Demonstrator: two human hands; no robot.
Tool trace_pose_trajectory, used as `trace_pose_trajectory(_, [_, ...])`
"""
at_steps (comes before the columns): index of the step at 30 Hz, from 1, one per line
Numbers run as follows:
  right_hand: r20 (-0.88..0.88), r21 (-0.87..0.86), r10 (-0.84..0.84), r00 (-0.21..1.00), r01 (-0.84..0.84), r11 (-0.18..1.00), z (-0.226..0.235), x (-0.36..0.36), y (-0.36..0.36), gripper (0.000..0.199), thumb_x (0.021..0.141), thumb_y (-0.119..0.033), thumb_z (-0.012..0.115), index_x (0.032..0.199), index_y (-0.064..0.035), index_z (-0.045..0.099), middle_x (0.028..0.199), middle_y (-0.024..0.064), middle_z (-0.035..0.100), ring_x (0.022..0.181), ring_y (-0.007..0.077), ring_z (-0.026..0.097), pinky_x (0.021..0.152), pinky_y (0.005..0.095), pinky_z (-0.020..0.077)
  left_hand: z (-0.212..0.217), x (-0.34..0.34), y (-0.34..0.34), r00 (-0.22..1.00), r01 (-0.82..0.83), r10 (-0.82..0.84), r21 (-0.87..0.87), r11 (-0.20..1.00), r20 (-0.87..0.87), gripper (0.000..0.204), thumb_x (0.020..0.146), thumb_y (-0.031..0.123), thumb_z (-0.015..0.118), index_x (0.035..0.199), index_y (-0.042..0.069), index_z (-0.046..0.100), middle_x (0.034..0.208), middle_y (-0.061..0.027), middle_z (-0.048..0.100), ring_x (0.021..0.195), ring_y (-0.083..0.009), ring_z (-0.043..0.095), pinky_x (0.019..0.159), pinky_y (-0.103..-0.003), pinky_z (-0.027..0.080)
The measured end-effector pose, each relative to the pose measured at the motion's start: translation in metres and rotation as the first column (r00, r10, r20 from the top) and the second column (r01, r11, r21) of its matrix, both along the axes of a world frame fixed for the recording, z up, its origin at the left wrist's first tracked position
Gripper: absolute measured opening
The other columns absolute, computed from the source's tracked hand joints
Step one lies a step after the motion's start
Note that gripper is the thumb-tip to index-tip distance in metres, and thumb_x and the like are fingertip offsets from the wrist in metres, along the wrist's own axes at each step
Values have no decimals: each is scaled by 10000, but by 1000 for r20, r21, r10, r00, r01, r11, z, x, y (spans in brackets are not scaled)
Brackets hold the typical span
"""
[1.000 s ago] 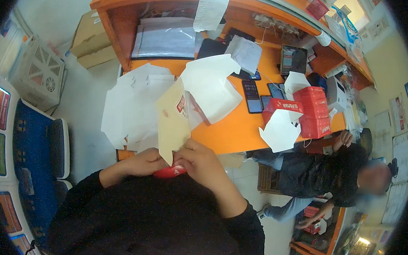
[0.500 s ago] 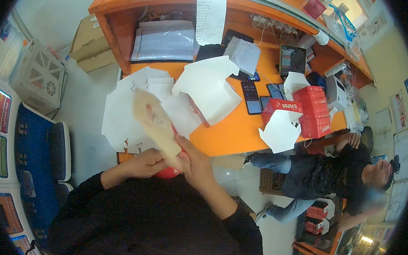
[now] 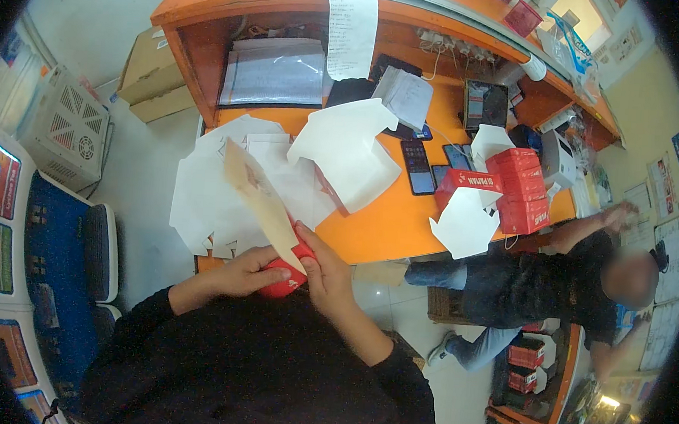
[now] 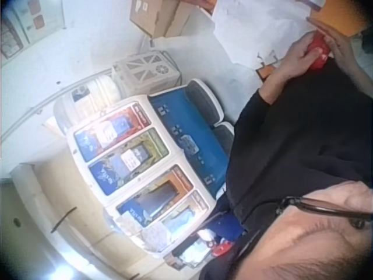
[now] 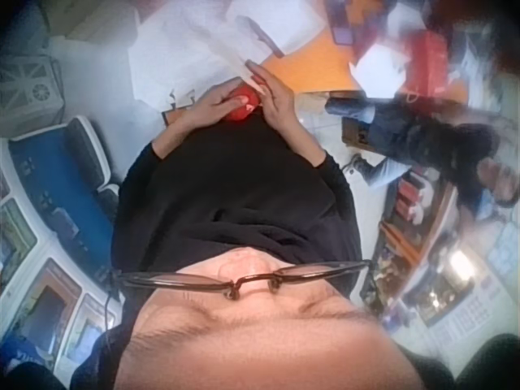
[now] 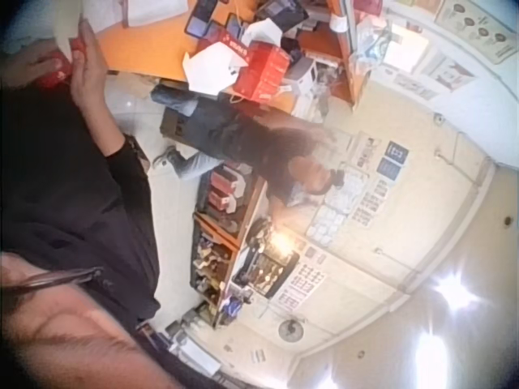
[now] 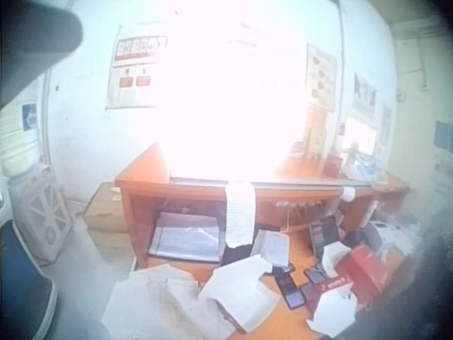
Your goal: The person assembles flat-packed cardboard boxes by folding the flaps and tucking the tabs into slots to form a rectangular container. The person handles the boxes one at a time, repeating the folding and tucking motions. A coworker is visible in the background handling stacks of similar boxes.
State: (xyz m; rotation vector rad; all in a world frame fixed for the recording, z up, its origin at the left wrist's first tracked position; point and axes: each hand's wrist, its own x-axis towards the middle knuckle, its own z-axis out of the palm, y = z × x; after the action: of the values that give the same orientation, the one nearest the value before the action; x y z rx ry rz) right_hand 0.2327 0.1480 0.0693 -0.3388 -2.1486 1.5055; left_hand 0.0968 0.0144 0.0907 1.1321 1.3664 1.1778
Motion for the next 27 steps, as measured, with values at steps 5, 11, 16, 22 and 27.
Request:
trace_pose_trajectory(5, [-54, 53, 39, 998, -37, 998, 3, -2, 2, 329, 924, -109, 499, 1228, 7, 539, 1248, 209, 555, 1157, 323, 550, 987, 375, 405, -15, -7, -1, 990, 140, -140, 6, 990, -19, 410, 954, 239, 466, 1303, 28, 426, 1195, -173, 572, 1120, -278, 533, 962, -347, 387])
trace_pose_trajectory(11, [-54, 163, 51, 997, -42, 986, 3, -2, 6, 326, 957, -163, 453, 1168, 50, 582, 1182, 194, 606, 1104, 300, 591, 955, 343, 434, -13, -11, -1, 970, 153, -154, -20, 988, -187, 410, 943, 222, 471, 1299, 22, 432, 1150, -178, 582, 1070, -288, 548, 936, -365, 402])
trace_pose_trajectory(16, [-63, 150, 44, 997, -34, 988, 5, -3, 4, 278, 923, -118, 494, 1143, 11, 605, 1088, 194, 641, 1027, 304, 626, 898, 344, 468, -18, -1, 1, 974, 6, 51, 250, 968, -219, 353, 937, 205, 468, 1228, 5, 469, 997, -225, 595, 927, -350, 575, 831, -387, 432])
trace_pose_trajectory(22, [187, 183, -67, 980, 33, 983, 5, 5, 2, 281, 930, -171, 518, 1128, 14, 595, 952, 172, 636, 909, 301, 625, 850, 320, 467, 4, 2, 4, 976, 11, -19, -39, 999, -218, 273, 976, 203, 424, 1160, 13, 488, 964, -228, 596, 904, -358, 599, 805, -393, 448])
trace_pose_trajectory(27, [34, -96, -117, 993, 120, 988, -7, -14, -8, 485, 934, -209, 513, 1318, 35, 345, 1204, 186, 473, 1134, 271, 489, 973, 348, 382, 1, 11, 13, 894, -317, 304, 14, 948, -329, 229, 940, 182, 449, 1072, 2, 501, 918, -259, 589, 877, -425, 569, 750, -461, 447])
